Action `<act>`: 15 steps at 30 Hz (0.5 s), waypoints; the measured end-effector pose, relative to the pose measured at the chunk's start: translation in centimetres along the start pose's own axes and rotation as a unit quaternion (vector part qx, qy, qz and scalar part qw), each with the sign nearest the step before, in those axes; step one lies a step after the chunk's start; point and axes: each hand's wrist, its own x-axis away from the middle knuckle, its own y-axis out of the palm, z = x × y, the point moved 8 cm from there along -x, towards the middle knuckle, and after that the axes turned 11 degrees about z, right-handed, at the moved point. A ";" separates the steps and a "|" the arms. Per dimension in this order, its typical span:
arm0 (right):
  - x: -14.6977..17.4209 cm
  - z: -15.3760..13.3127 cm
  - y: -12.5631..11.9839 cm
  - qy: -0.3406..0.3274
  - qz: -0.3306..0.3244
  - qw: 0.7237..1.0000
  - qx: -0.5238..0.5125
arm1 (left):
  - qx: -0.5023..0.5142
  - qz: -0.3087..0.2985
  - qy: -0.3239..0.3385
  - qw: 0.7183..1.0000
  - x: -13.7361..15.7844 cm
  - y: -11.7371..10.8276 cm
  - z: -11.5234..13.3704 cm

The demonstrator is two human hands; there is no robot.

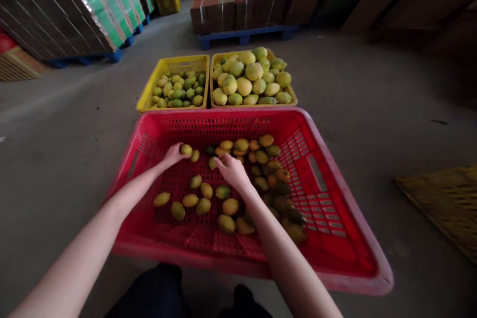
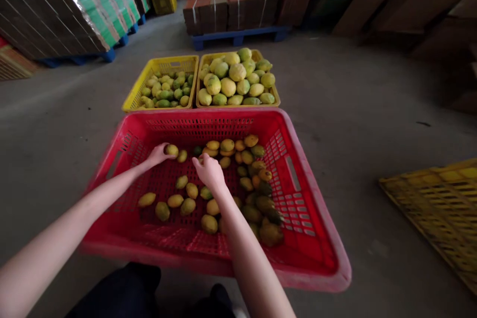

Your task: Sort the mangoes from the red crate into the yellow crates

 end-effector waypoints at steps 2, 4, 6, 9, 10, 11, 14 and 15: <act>0.3 0.8 1.1 0.133 -0.054 0.957 -0.254 | 0.084 0.036 0.013 0.996 1.1 -3.0 2.6; 1.4 0.4 2.3 0.241 -0.126 0.845 -0.461 | 0.263 0.088 0.057 0.959 2.6 -7.0 6.1; 2.3 -0.8 2.1 0.269 -0.163 0.746 -0.588 | 0.400 0.068 0.151 0.901 4.6 -10.5 10.1; 2.4 -1.1 0.0 0.262 -0.103 0.687 -0.670 | 0.444 0.020 0.243 0.862 6.4 -13.9 13.1; 2.3 -0.6 -0.6 0.275 -0.070 0.681 -0.675 | 0.418 0.026 0.245 0.875 6.1 -14.3 12.8; 2.3 0.1 -1.0 0.298 -0.038 0.677 -0.672 | 0.361 0.034 0.230 0.903 5.4 -13.9 11.9; 2.0 2.2 -1.6 0.351 0.031 0.676 -0.647 | 0.083 0.015 0.117 0.990 2.4 -9.8 6.5; 1.8 2.7 -1.7 0.358 0.047 0.682 -0.637 | 0.029 -0.004 0.084 0.996 1.6 -8.0 4.6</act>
